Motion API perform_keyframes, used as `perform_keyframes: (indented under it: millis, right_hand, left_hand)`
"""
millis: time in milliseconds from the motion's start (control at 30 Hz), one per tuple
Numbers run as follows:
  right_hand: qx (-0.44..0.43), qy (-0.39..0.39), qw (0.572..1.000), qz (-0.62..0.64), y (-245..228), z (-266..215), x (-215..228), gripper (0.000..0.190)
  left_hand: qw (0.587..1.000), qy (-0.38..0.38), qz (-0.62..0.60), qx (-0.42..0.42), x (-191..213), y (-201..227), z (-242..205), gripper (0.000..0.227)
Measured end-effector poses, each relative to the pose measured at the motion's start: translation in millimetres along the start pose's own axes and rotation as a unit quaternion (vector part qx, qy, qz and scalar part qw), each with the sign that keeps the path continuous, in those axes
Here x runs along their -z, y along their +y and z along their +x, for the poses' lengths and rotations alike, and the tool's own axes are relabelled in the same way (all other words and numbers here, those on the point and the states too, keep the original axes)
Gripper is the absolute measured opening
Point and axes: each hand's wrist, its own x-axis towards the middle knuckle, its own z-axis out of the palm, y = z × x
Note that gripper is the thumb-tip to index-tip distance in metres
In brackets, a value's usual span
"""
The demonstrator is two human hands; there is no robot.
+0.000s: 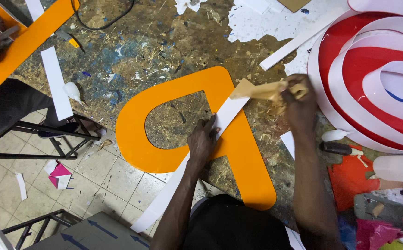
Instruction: The person applies a strip of white tape to the edge of a large orange letter 'P' on a workbench. They use a small wooden block to press the tape down firmly along the surface.
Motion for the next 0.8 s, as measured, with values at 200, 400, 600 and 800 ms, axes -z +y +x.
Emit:
perform_keyframes:
  millis: [200,400,600,800]
  right_hand:
    - [0.026,0.039,0.986,0.161,34,19,42,0.021]
    - [-0.046,0.067,0.913,0.399,5,23,125,0.018]
    - [-0.111,-0.216,0.896,0.371,75,18,69,0.031]
    - [-0.038,-0.259,0.926,-0.273,79,21,-71,0.05]
  left_hand:
    - [1.0,0.005,0.0,-0.009,3,3,-1,0.055]
    - [0.999,0.025,0.012,-0.028,-1,0,2,0.054]
    - [1.0,0.011,0.01,-0.014,7,6,-5,0.054]
    - [1.0,0.002,0.017,-0.006,11,11,-5,0.057]
